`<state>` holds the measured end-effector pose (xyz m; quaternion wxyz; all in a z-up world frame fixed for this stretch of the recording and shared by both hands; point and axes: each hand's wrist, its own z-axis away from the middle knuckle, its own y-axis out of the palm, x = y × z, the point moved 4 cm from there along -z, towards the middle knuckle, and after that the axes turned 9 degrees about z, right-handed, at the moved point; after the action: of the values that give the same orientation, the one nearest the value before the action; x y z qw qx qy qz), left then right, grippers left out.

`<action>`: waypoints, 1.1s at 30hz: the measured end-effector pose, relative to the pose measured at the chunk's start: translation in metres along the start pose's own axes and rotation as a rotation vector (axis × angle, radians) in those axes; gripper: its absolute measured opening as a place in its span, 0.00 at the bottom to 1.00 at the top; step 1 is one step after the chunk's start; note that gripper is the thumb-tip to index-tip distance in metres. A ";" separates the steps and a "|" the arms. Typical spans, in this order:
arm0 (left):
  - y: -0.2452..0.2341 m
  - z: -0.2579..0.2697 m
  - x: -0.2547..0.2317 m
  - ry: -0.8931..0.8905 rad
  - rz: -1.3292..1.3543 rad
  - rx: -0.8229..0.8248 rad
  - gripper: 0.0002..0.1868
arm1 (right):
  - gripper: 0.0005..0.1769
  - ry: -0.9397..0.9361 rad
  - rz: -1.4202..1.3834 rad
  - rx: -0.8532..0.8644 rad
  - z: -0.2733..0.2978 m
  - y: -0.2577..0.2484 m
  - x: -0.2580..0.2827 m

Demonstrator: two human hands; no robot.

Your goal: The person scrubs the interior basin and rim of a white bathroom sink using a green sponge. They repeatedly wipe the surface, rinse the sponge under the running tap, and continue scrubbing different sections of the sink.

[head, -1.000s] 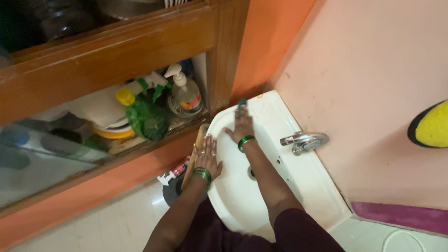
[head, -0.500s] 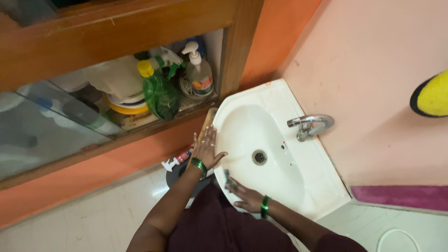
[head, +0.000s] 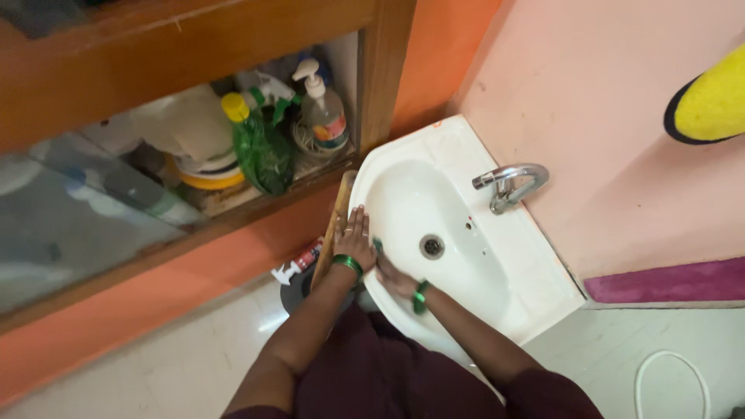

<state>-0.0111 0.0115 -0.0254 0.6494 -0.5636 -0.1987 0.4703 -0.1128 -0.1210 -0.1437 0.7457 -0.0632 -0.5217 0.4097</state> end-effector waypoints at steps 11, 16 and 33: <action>-0.018 -0.034 0.003 -0.074 -0.003 0.066 0.52 | 0.58 0.626 0.551 0.124 0.074 -0.024 -0.061; -0.019 -0.032 0.002 -0.059 0.025 -0.001 0.52 | 0.56 0.076 -0.143 0.064 0.018 0.033 -0.017; -0.026 -0.031 0.001 -0.045 0.138 -0.058 0.51 | 0.54 -0.102 0.120 -0.248 -0.024 0.007 0.003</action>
<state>0.0237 -0.0023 -0.0110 0.5944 -0.5835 -0.1876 0.5205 -0.0961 -0.1068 -0.1562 0.6787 -0.1650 -0.6009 0.3886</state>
